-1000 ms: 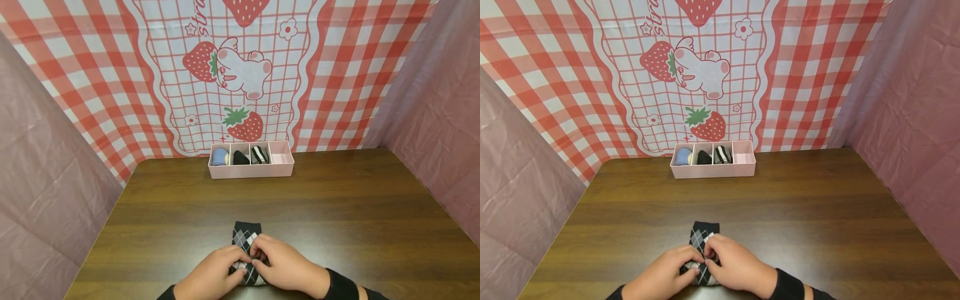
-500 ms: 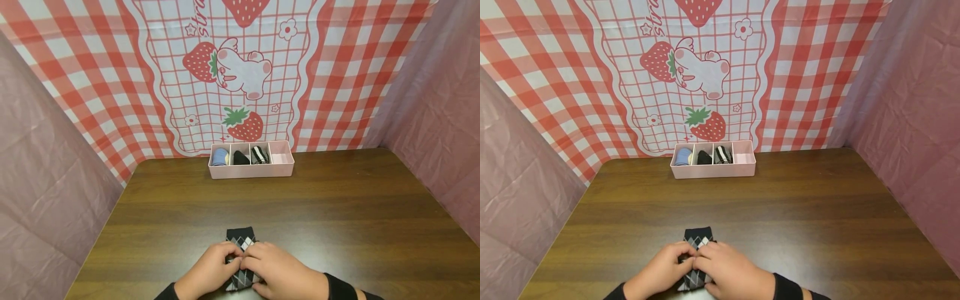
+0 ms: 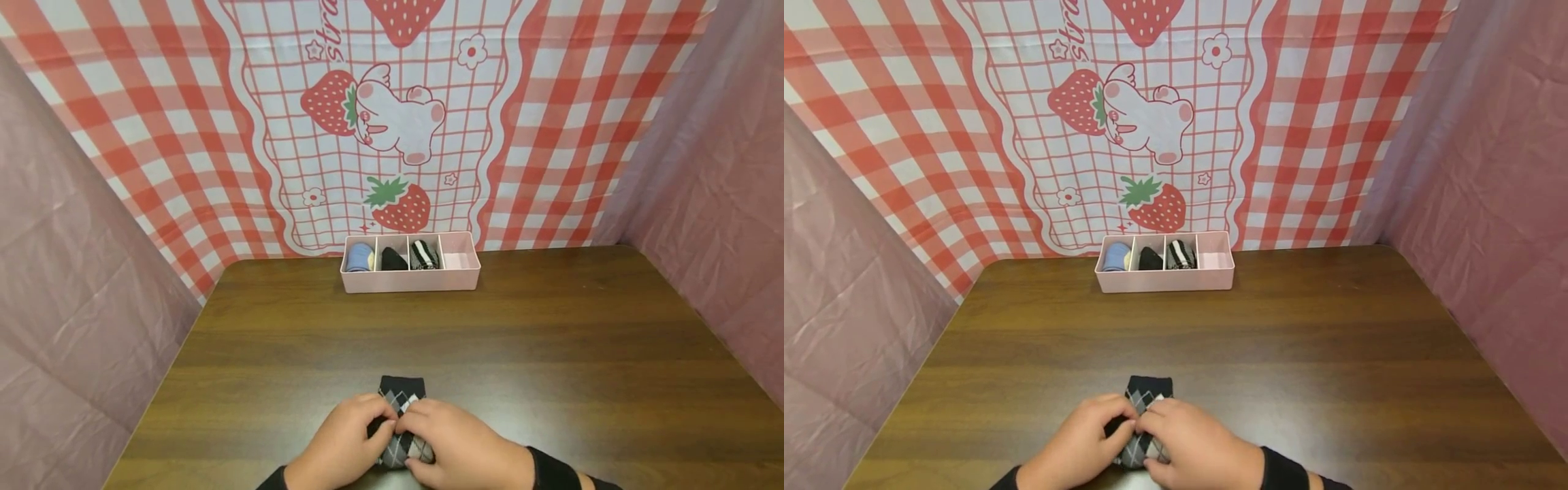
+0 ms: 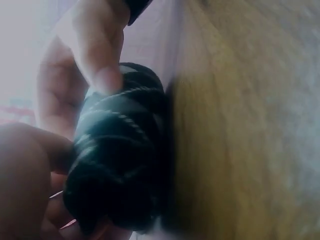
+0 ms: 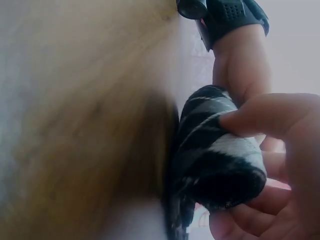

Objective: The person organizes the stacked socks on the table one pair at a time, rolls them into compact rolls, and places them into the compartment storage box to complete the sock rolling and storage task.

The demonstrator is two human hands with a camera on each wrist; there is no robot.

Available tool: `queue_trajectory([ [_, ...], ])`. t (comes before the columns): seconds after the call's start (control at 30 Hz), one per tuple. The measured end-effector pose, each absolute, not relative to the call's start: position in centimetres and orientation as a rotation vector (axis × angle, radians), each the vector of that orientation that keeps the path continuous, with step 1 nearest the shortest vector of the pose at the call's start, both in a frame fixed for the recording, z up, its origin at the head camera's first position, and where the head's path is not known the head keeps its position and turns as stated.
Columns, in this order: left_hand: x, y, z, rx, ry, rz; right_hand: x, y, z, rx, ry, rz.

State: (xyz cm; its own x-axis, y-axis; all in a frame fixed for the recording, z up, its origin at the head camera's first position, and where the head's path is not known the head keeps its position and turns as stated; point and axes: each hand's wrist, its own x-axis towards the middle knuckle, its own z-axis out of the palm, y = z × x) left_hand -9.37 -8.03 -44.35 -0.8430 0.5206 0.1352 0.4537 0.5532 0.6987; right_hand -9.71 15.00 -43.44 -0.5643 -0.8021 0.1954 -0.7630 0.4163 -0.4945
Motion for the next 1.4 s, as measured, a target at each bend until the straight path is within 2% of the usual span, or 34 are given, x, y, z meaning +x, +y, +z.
queue_trajectory([
  [0.33,-9.0,-8.3,-43.6,0.897,2.689,1.115,-10.4,15.6,-43.8,-0.869,2.272,-1.227],
  [0.67,-9.2,-9.0,-43.3,1.204,2.636,0.971,-10.4,15.3,-43.6,-0.769,2.296,-1.268],
  [0.8,-9.4,-9.3,-43.3,1.245,2.593,0.969,-10.4,15.3,-43.7,-0.727,2.3,-1.269],
  [0.97,-9.7,-9.3,-43.6,1.19,2.601,0.993,-10.4,15.2,-43.5,-0.771,2.396,-1.181],
  [1.4,-10.4,-9.7,-44.2,0.862,2.538,1.106,-9.4,14.8,-42.5,-1.155,2.725,-0.803],
])
